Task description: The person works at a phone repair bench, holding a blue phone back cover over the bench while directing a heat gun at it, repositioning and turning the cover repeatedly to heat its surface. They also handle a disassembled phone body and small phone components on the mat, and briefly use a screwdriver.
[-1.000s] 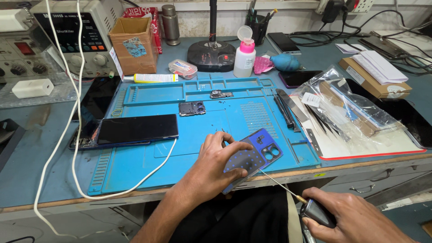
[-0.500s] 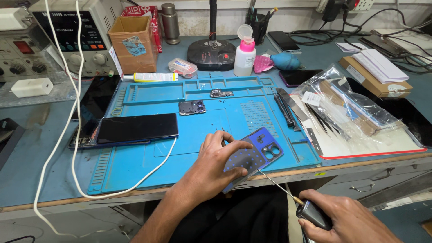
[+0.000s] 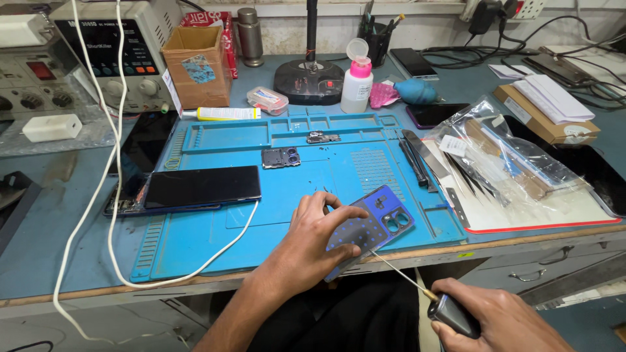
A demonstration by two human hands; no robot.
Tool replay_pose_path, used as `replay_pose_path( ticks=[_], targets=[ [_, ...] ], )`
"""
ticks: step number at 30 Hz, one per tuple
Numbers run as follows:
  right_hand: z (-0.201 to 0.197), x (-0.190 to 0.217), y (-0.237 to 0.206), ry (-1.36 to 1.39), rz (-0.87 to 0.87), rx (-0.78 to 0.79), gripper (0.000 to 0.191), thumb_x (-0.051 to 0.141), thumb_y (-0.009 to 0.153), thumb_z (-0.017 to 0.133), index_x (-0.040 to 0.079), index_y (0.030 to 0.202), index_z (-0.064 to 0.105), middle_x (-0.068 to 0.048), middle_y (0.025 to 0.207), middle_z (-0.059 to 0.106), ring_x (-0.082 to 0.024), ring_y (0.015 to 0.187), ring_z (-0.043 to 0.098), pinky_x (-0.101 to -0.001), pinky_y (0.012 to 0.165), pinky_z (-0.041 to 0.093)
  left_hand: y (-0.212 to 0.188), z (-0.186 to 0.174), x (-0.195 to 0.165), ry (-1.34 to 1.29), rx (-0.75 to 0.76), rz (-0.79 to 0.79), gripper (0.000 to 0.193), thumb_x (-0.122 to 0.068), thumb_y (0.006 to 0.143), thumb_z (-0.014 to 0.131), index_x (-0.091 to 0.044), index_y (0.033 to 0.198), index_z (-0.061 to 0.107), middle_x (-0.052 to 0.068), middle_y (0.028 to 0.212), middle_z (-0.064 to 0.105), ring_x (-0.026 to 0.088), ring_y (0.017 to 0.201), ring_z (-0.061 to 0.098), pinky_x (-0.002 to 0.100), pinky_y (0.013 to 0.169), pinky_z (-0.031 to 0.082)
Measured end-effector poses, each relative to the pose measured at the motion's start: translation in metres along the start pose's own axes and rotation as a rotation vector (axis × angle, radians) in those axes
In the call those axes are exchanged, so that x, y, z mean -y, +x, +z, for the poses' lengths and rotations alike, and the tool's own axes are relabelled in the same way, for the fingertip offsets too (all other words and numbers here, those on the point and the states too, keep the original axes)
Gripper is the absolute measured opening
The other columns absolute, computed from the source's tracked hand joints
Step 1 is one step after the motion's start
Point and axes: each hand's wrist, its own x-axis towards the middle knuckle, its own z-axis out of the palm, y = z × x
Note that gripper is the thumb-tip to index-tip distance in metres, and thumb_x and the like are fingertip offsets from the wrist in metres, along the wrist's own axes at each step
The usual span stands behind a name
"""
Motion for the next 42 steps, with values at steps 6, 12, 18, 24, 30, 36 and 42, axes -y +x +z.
replay_pose_path(
  ticks=[6, 12, 18, 24, 30, 36, 42],
  targets=[
    [-0.013, 0.001, 0.000, -0.121, 0.177, 0.118, 0.063, 0.053, 0.078, 0.076, 0.026, 0.133, 0.060, -0.008, 0.087, 0.078, -0.025, 0.080, 0.078, -0.0383, 0.074, 0.059, 0.001, 0.002, 0.001, -0.024, 0.002, 0.003, 0.054, -0.025, 0.079, 0.084, -0.025, 0.130, 0.064, 0.011, 0.126, 0.051, 0.030, 0.126, 0.045, 0.046, 0.103, 0.044],
    [-0.018, 0.010, -0.001, -0.132, 0.108, 0.111, 0.067, 0.052, 0.076, 0.074, 0.026, 0.136, 0.060, -0.011, 0.081, 0.077, -0.027, 0.077, 0.078, -0.0398, 0.072, 0.059, 0.000, 0.001, 0.000, -0.017, -0.018, 0.024, 0.053, -0.024, 0.080, 0.084, -0.025, 0.129, 0.064, 0.011, 0.124, 0.052, 0.030, 0.123, 0.047, 0.046, 0.104, 0.044],
    [-0.016, 0.008, -0.001, -0.163, 0.141, 0.129, 0.067, 0.051, 0.076, 0.073, 0.026, 0.136, 0.060, -0.010, 0.085, 0.078, -0.027, 0.079, 0.078, -0.0403, 0.074, 0.059, 0.000, 0.000, -0.001, -0.004, -0.018, 0.020, 0.053, -0.023, 0.079, 0.084, -0.025, 0.129, 0.065, 0.011, 0.122, 0.052, 0.030, 0.120, 0.047, 0.046, 0.105, 0.043],
    [-0.011, 0.007, 0.000, -0.100, 0.098, 0.097, 0.066, 0.051, 0.076, 0.075, 0.024, 0.134, 0.060, -0.011, 0.085, 0.078, -0.026, 0.079, 0.079, -0.0392, 0.073, 0.060, 0.000, 0.000, -0.001, -0.013, -0.016, 0.020, 0.054, -0.023, 0.079, 0.084, -0.025, 0.129, 0.064, 0.011, 0.123, 0.052, 0.030, 0.121, 0.047, 0.046, 0.104, 0.044],
    [-0.011, 0.021, -0.002, -0.071, 0.160, 0.156, 0.063, 0.051, 0.079, 0.076, 0.024, 0.134, 0.061, -0.013, 0.080, 0.078, -0.026, 0.075, 0.080, -0.0378, 0.073, 0.060, 0.000, 0.001, -0.001, -0.017, -0.009, 0.010, 0.054, -0.024, 0.080, 0.084, -0.025, 0.130, 0.064, 0.010, 0.125, 0.052, 0.030, 0.122, 0.047, 0.046, 0.104, 0.044],
    [-0.010, 0.016, -0.002, -0.028, 0.075, 0.096, 0.060, 0.050, 0.079, 0.078, 0.023, 0.130, 0.061, -0.009, 0.080, 0.077, -0.023, 0.073, 0.078, -0.0367, 0.069, 0.058, 0.001, 0.001, 0.000, 0.017, 0.013, -0.017, 0.053, -0.026, 0.081, 0.083, -0.027, 0.130, 0.064, 0.010, 0.124, 0.051, 0.029, 0.121, 0.047, 0.046, 0.105, 0.043],
    [-0.017, 0.012, -0.002, -0.013, 0.026, 0.030, 0.062, 0.047, 0.075, 0.078, 0.025, 0.131, 0.063, -0.007, 0.083, 0.078, -0.023, 0.075, 0.078, -0.0369, 0.069, 0.059, 0.000, 0.001, 0.003, 0.030, -0.064, 0.114, 0.048, -0.019, 0.083, 0.079, -0.024, 0.129, 0.067, 0.011, 0.129, 0.055, 0.031, 0.124, 0.049, 0.048, 0.107, 0.038]
  ],
)
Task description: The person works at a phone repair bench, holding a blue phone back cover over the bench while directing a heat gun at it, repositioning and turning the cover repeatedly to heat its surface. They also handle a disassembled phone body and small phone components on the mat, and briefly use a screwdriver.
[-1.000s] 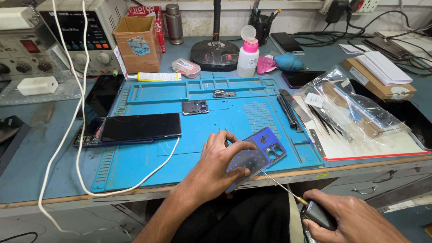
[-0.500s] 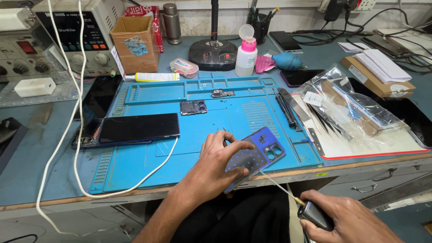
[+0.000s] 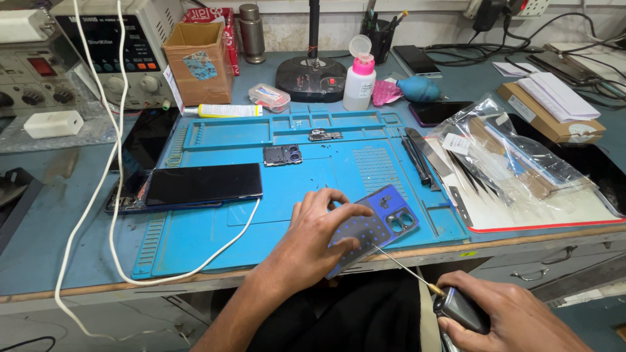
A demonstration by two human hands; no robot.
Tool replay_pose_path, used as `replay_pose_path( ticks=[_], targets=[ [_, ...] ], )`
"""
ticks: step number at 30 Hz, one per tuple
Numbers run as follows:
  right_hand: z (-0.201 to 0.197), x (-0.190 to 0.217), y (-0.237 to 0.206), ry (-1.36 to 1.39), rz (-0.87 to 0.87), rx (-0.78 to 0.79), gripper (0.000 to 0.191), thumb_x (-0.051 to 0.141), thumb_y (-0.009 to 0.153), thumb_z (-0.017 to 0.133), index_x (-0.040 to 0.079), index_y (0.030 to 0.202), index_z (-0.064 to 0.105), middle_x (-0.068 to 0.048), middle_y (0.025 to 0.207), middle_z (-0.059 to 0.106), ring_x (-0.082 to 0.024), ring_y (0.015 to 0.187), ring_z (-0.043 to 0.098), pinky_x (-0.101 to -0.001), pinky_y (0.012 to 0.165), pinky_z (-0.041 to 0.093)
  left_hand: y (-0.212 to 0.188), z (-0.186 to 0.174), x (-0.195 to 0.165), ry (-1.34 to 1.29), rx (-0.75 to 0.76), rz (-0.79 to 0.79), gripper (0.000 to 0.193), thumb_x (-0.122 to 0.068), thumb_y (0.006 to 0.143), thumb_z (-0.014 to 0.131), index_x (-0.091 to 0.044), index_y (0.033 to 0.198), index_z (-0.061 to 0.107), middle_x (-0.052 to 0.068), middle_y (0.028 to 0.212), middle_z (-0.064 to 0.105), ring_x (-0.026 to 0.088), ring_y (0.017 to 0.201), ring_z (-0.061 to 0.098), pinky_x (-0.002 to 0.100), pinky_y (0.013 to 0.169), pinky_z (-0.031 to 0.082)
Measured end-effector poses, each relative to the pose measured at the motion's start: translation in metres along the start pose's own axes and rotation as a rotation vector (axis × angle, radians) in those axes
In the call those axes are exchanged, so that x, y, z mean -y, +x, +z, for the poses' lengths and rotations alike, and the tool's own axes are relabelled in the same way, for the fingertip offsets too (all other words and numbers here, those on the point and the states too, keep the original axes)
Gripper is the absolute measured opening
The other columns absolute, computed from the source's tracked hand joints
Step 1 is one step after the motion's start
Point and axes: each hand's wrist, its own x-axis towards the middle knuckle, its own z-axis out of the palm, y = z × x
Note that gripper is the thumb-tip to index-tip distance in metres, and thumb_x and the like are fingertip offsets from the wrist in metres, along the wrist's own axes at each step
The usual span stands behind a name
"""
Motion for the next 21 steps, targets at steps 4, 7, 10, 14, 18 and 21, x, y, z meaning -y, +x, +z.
replay_pose_path(
  ticks=[4, 7, 10, 14, 18, 21],
  targets=[
    [-0.014, 0.013, -0.003, -0.023, 0.105, 0.044, 0.064, 0.050, 0.075, 0.081, 0.029, 0.132, 0.063, -0.006, 0.084, 0.079, -0.022, 0.077, 0.079, -0.0363, 0.072, 0.060, -0.004, 0.001, -0.002, 0.054, -0.127, 0.334, 0.038, -0.014, 0.085, 0.072, -0.014, 0.122, 0.072, 0.013, 0.128, 0.061, 0.032, 0.126, 0.052, 0.049, 0.108, 0.035],
    [-0.023, 0.021, -0.007, -0.046, 0.087, -0.014, 0.066, 0.049, 0.073, 0.083, 0.029, 0.133, 0.065, -0.005, 0.091, 0.080, -0.024, 0.081, 0.079, -0.0362, 0.074, 0.061, -0.006, 0.000, -0.006, -0.039, 0.006, 0.376, 0.026, -0.015, 0.090, 0.068, -0.012, 0.114, 0.076, 0.006, 0.107, 0.068, 0.023, 0.110, 0.062, 0.042, 0.103, 0.042],
    [-0.031, 0.024, -0.006, -0.103, -0.010, -0.064, 0.065, 0.049, 0.070, 0.083, 0.028, 0.130, 0.070, -0.001, 0.102, 0.082, -0.025, 0.088, 0.079, -0.0359, 0.076, 0.062, -0.004, -0.005, -0.005, 0.056, 0.002, 0.360, 0.013, -0.018, 0.091, 0.069, -0.011, 0.098, 0.078, 0.003, 0.088, 0.069, 0.021, 0.091, 0.066, 0.039, 0.092, 0.047],
    [-0.033, 0.026, -0.006, -0.084, -0.063, -0.072, 0.061, 0.049, 0.072, 0.084, 0.024, 0.126, 0.070, -0.003, 0.104, 0.082, -0.026, 0.091, 0.079, -0.0376, 0.077, 0.061, 0.005, -0.014, 0.002, 0.130, -0.087, 0.441, 0.011, -0.018, 0.084, 0.073, -0.010, 0.086, 0.078, 0.002, 0.078, 0.069, 0.021, 0.079, 0.064, 0.038, 0.086, 0.048],
    [-0.035, 0.034, -0.004, -0.079, 0.061, -0.004, 0.063, 0.050, 0.074, 0.083, 0.027, 0.130, 0.068, -0.004, 0.099, 0.081, -0.023, 0.090, 0.081, -0.0376, 0.079, 0.061, 0.005, -0.013, 0.004, 0.160, -0.125, 0.413, 0.011, -0.018, 0.082, 0.073, -0.010, 0.084, 0.079, 0.001, 0.074, 0.068, 0.020, 0.076, 0.064, 0.038, 0.087, 0.048],
    [-0.033, 0.042, -0.004, -0.100, 0.169, 0.009, 0.062, 0.051, 0.077, 0.082, 0.028, 0.133, 0.066, -0.004, 0.097, 0.081, -0.022, 0.089, 0.081, -0.0379, 0.079, 0.061, 0.009, -0.008, 0.004, 0.183, -0.155, 0.381, 0.011, -0.020, 0.084, 0.074, -0.011, 0.083, 0.079, 0.001, 0.072, 0.068, 0.019, 0.073, 0.064, 0.039, 0.090, 0.048]
  ],
)
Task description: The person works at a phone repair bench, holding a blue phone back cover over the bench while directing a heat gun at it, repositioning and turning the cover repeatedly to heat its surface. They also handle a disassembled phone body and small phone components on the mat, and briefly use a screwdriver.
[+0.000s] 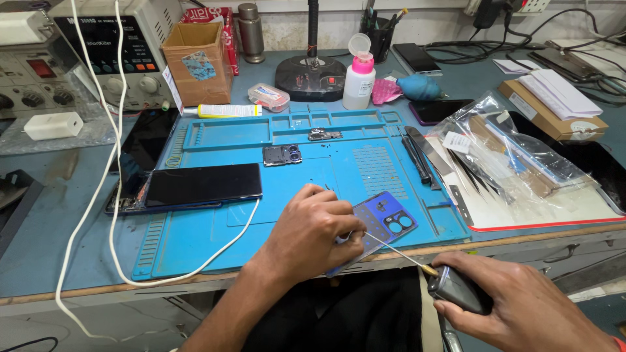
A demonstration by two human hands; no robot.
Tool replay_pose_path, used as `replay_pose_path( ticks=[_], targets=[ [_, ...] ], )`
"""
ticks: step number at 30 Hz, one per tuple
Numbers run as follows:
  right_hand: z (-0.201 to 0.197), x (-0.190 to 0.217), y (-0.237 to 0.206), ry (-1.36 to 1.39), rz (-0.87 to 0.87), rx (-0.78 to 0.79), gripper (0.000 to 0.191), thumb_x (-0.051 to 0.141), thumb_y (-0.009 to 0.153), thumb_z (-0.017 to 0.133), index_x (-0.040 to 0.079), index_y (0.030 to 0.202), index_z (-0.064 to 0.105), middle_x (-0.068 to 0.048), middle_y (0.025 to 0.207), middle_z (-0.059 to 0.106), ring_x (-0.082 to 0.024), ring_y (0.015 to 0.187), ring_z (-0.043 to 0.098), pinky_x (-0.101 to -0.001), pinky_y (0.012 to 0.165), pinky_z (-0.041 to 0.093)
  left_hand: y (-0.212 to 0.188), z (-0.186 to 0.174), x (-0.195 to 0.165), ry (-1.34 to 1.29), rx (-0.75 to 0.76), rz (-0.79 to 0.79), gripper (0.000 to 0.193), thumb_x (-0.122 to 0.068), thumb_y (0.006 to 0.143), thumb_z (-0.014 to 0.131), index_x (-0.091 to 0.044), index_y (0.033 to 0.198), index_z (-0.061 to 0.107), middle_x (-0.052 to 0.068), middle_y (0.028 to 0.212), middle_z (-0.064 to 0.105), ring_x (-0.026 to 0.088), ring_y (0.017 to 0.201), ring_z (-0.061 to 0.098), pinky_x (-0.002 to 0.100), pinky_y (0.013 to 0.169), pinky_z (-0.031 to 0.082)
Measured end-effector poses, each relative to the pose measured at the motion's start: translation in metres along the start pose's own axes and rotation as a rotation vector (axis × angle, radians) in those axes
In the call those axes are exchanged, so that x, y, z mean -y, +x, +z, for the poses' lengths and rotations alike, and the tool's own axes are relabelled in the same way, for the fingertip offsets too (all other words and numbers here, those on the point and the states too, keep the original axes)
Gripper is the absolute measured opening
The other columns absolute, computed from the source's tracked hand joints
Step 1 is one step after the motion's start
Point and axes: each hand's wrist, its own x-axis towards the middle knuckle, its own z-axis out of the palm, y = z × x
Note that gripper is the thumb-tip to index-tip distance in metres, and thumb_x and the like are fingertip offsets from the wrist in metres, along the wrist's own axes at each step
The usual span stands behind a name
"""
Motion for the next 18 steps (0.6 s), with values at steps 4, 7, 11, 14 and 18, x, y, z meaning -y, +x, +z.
replay_pose_path(
  ticks=[4, 7, 11, 14, 18],
  targets=[
    [0.001, 0.000, 0.001, -0.009, 0.017, -0.052, 0.063, 0.053, 0.077, 0.081, 0.029, 0.133, 0.066, -0.003, 0.096, 0.081, -0.021, 0.089, 0.081, -0.0374, 0.078, 0.062, 0.007, 0.003, 0.007, 0.039, -0.078, -0.054, 0.008, -0.017, 0.083, 0.074, -0.011, 0.082, 0.079, 0.001, 0.074, 0.069, 0.021, 0.075, 0.065, 0.039, 0.085, 0.048],
    [0.004, -0.008, 0.003, -0.030, 0.068, -0.034, 0.060, 0.055, 0.078, 0.080, 0.030, 0.131, 0.065, -0.001, 0.098, 0.082, -0.020, 0.087, 0.082, -0.0359, 0.080, 0.063, 0.009, -0.005, 0.024, 0.111, -0.128, -0.189, 0.007, -0.016, 0.084, 0.075, -0.010, 0.083, 0.079, 0.002, 0.076, 0.070, 0.022, 0.076, 0.066, 0.039, 0.081, 0.048],
    [0.008, -0.021, 0.005, 0.005, 0.078, -0.068, 0.061, 0.056, 0.078, 0.079, 0.031, 0.131, 0.065, 0.000, 0.099, 0.082, -0.018, 0.089, 0.081, -0.0353, 0.080, 0.063, 0.008, -0.004, 0.037, 0.189, -0.028, -0.296, 0.010, -0.020, 0.084, 0.076, -0.011, 0.085, 0.080, 0.003, 0.077, 0.070, 0.024, 0.081, 0.068, 0.043, 0.082, 0.047],
    [0.009, -0.030, 0.006, 0.034, 0.119, -0.105, 0.057, 0.055, 0.078, 0.080, 0.031, 0.127, 0.067, -0.001, 0.100, 0.082, -0.019, 0.091, 0.078, -0.0356, 0.081, 0.063, 0.005, 0.001, 0.042, 0.253, 0.029, -0.334, 0.014, -0.023, 0.086, 0.076, -0.010, 0.089, 0.080, 0.007, 0.087, 0.070, 0.028, 0.090, 0.066, 0.045, 0.088, 0.045],
    [0.005, -0.042, 0.010, 0.047, 0.158, -0.098, 0.058, 0.054, 0.078, 0.079, 0.033, 0.130, 0.065, -0.003, 0.097, 0.079, -0.020, 0.091, 0.078, -0.0352, 0.082, 0.064, 0.001, 0.010, 0.040, 0.397, -0.079, -0.246, 0.048, -0.022, 0.085, 0.074, -0.004, 0.130, 0.074, 0.013, 0.112, 0.067, 0.031, 0.107, 0.061, 0.050, 0.098, 0.041]
  ],
)
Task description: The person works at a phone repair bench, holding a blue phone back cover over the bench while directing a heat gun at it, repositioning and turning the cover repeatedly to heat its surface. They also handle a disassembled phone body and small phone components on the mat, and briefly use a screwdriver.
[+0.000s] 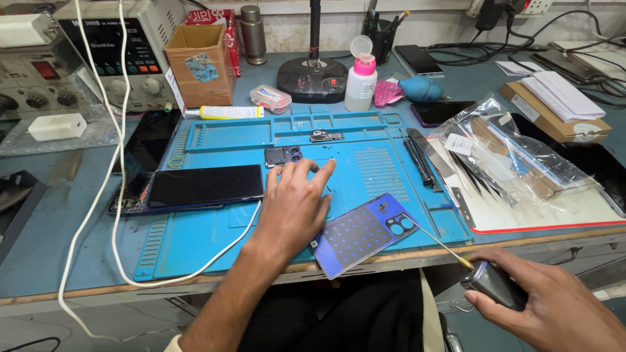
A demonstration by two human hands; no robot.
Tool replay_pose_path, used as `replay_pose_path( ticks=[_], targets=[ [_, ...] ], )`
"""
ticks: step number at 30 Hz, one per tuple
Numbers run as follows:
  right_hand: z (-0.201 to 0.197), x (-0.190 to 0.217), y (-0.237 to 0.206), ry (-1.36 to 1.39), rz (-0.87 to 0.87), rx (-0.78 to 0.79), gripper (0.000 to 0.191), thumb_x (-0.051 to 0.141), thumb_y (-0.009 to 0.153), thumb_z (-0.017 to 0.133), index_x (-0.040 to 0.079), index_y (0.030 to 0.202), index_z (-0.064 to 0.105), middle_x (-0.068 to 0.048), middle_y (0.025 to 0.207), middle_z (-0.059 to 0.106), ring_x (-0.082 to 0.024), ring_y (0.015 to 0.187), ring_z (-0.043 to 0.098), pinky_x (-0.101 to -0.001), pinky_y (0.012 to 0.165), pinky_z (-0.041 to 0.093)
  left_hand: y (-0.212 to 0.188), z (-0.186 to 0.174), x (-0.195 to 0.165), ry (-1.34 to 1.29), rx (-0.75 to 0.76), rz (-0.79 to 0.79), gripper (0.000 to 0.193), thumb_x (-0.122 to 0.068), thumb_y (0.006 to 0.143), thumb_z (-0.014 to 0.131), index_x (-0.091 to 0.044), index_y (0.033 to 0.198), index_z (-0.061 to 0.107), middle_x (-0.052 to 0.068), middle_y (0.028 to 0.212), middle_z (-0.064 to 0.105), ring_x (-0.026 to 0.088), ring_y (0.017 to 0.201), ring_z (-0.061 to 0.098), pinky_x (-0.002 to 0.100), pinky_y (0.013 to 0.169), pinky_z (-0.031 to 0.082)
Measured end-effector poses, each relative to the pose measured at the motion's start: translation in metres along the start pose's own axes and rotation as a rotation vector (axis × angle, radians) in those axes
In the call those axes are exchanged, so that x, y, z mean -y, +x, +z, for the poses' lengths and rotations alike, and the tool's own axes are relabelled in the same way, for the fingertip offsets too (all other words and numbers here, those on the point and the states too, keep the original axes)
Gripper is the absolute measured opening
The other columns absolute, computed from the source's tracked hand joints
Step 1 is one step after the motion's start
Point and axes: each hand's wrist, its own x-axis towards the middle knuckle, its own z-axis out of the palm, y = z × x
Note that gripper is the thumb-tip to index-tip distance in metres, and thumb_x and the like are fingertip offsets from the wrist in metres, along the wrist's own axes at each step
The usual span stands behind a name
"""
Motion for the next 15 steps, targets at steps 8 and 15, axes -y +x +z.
replay_pose_path(
  ticks=[8, 15],
  targets=[
    [0.004, -0.021, 0.007, -0.024, 0.029, 0.009, 0.061, 0.056, 0.076, 0.081, 0.034, 0.130, 0.064, -0.002, 0.098, 0.078, -0.019, 0.092, 0.079, -0.0341, 0.082, 0.065, -0.007, -0.004, -0.056, -0.308, 0.301, -0.033, 0.063, -0.042, 0.081, 0.082, -0.010, 0.131, 0.060, 0.019, 0.115, 0.060, 0.037, 0.112, 0.054, 0.048, 0.095, 0.041],
    [0.009, -0.049, 0.017, -0.183, 0.045, 0.108, 0.060, 0.059, 0.077, 0.077, 0.036, 0.131, 0.062, 0.004, 0.106, 0.081, -0.017, 0.098, 0.082, -0.0336, 0.088, 0.065, 0.004, -0.024, -0.055, -0.429, 0.540, -0.041, 0.077, -0.029, 0.073, 0.086, -0.019, 0.141, 0.053, 0.017, 0.120, 0.054, 0.035, 0.116, 0.048, 0.046, 0.101, 0.040]
  ],
)
